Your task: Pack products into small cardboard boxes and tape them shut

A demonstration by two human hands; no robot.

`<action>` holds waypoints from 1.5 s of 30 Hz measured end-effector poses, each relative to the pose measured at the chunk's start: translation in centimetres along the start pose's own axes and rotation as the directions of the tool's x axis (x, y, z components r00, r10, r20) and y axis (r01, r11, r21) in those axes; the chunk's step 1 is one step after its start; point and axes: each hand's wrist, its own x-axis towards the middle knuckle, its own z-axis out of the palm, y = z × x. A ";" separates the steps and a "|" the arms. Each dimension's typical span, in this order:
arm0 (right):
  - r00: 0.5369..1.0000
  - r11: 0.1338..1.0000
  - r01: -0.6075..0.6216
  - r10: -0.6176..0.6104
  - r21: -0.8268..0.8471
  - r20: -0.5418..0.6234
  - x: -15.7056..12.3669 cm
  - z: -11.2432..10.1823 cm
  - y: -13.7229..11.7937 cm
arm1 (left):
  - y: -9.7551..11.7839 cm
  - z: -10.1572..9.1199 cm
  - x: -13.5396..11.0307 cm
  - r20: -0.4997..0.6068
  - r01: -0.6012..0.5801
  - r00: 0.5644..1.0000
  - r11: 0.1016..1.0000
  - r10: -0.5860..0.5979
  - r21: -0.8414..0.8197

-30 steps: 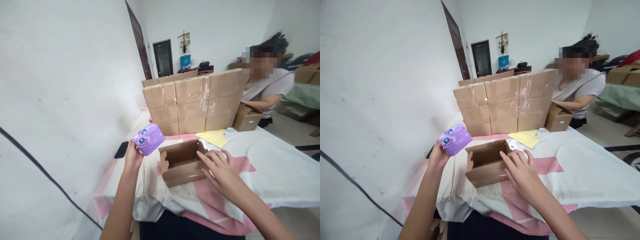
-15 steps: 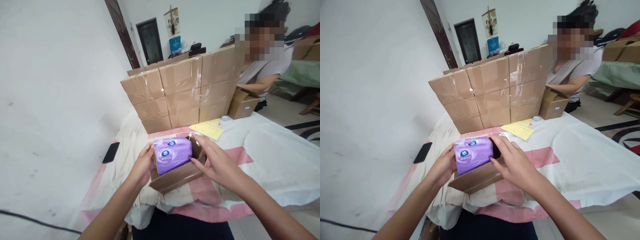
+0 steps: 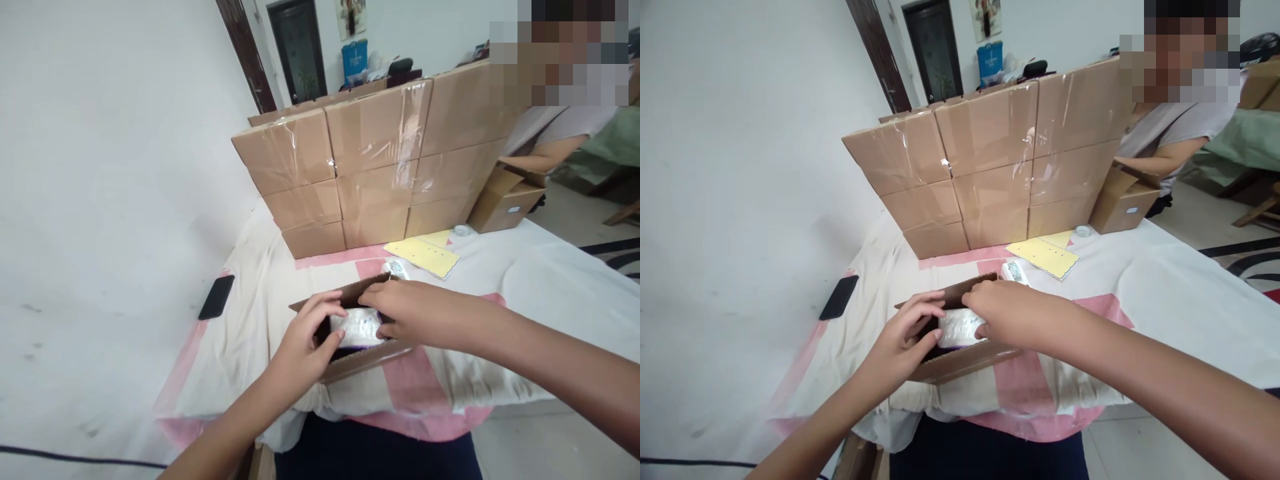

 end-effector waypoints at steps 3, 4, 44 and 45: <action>0.988 0.982 -0.088 0.107 -0.167 0.110 1.7 0.4 -0.9 | 0.6 -0.8 -1.9 0.057 -0.033 0.998 0.981 0.022 0.189; 0.979 0.969 -0.109 0.144 -0.223 0.147 2.3 0.6 -1.3 | 0.6 -1.1 -2.4 0.070 -0.022 0.998 0.975 0.007 0.222; 0.801 0.770 0.366 0.026 0.523 -0.598 2.6 1.2 -2.0 | -0.8 -0.1 -1.0 -0.471 0.083 0.875 0.994 -0.109 -0.076; 0.790 0.843 0.333 -0.004 0.422 -0.614 2.3 1.4 -2.5 | -0.7 -0.1 -1.0 -0.492 0.076 0.863 0.992 -0.117 -0.103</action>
